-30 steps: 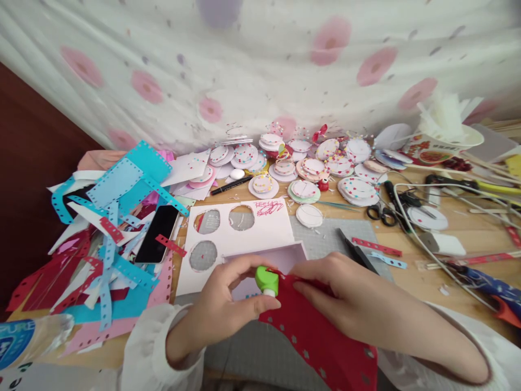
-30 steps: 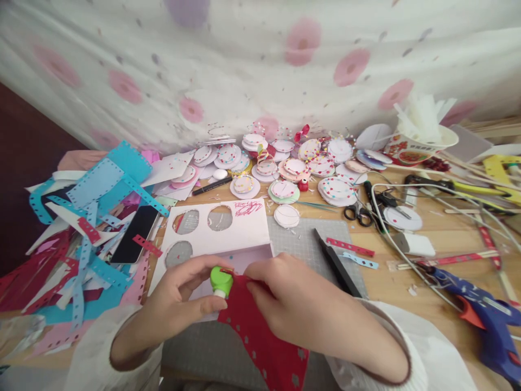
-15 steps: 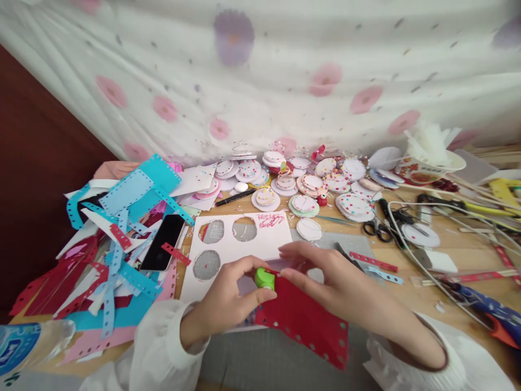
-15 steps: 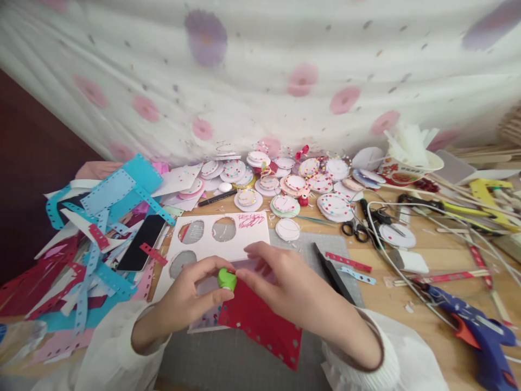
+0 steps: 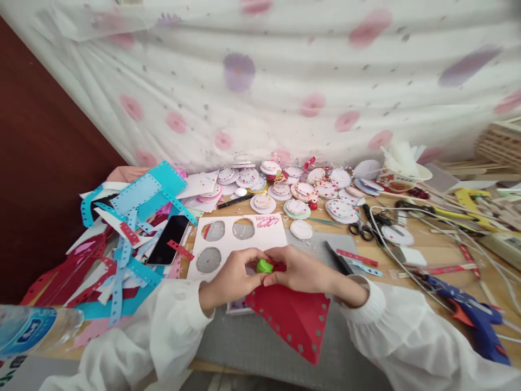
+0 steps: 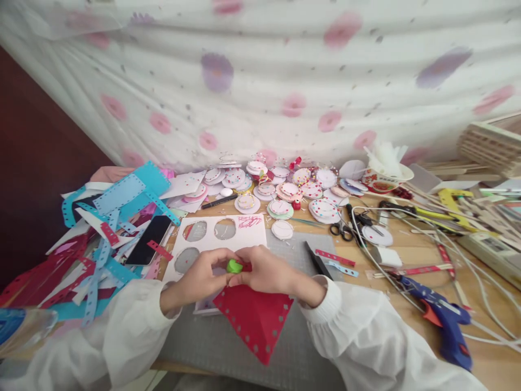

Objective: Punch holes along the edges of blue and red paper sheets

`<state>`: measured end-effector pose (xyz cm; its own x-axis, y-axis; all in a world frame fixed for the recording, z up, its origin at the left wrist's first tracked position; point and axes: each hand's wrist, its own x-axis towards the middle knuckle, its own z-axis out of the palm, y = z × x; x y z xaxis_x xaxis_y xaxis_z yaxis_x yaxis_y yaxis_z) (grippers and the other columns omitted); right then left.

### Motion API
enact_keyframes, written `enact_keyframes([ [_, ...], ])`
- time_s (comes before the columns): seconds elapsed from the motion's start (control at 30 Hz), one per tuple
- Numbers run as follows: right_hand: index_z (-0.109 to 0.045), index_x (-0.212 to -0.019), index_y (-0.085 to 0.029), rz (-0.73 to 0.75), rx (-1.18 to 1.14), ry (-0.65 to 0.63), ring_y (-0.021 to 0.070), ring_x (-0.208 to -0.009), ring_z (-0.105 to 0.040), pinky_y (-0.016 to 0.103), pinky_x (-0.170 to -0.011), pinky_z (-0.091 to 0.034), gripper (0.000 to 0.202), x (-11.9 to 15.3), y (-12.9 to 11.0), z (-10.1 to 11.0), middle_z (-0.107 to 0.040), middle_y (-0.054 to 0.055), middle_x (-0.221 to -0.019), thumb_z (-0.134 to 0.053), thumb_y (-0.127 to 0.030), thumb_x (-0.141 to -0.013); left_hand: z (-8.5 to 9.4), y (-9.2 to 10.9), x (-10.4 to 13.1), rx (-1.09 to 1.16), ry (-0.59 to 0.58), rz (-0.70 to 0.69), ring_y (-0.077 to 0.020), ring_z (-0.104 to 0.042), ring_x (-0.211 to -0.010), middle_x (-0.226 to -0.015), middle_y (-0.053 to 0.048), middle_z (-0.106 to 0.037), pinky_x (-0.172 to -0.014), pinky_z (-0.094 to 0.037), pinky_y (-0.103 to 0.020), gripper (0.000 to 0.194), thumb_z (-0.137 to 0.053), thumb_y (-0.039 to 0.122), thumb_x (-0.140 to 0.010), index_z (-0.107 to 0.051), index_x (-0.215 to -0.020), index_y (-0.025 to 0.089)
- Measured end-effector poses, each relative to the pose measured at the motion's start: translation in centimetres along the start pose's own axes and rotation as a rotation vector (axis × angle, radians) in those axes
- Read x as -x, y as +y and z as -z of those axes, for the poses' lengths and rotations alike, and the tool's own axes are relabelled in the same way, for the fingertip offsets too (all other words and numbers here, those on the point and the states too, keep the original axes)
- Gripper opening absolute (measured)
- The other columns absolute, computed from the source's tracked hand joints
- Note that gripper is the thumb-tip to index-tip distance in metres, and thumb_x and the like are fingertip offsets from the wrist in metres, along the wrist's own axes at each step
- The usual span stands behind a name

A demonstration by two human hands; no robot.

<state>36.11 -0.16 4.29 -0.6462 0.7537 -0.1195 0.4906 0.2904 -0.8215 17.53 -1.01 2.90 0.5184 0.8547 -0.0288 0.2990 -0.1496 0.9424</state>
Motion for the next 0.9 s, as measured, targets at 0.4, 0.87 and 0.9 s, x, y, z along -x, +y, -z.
enact_keyframes([
  [0.4,-0.065,-0.079,-0.014,-0.042,0.115,0.150,0.0155,-0.066,-0.055,0.026,-0.062,-0.042,0.012,5.0,0.1,0.4,-0.063,0.001,-0.071,-0.052,-0.014,-0.079,1.3,1.4,1.8,-0.177,-0.090,0.049,-0.0186,-0.063,-0.088,-0.101,-0.007,-0.070,-0.083,-0.049,-0.031,0.037,-0.071,0.031,-0.074,-0.066,-0.107,0.014],
  [0.87,-0.058,-0.085,-0.020,-0.201,-0.295,0.548,0.0136,-0.058,-0.054,0.022,-0.049,-0.041,0.027,10.1,2.3,-1.4,-0.060,0.000,-0.070,-0.055,-0.047,-0.087,2.6,0.5,3.1,0.418,-0.061,0.154,-0.0254,-0.067,-0.093,-0.095,-0.015,-0.071,-0.078,-0.050,-0.034,0.054,-0.044,0.059,-0.088,-0.067,-0.090,0.010],
  [0.9,-0.058,-0.084,-0.020,-0.207,-0.312,0.547,0.0137,-0.058,-0.054,0.022,-0.049,-0.041,0.027,10.3,2.4,-1.6,-0.060,0.000,-0.069,-0.055,-0.047,-0.086,2.6,0.7,3.1,0.451,-0.064,0.164,-0.0257,-0.066,-0.094,-0.095,-0.015,-0.072,-0.078,-0.050,-0.033,0.055,-0.043,0.060,-0.088,-0.067,-0.089,0.010],
])
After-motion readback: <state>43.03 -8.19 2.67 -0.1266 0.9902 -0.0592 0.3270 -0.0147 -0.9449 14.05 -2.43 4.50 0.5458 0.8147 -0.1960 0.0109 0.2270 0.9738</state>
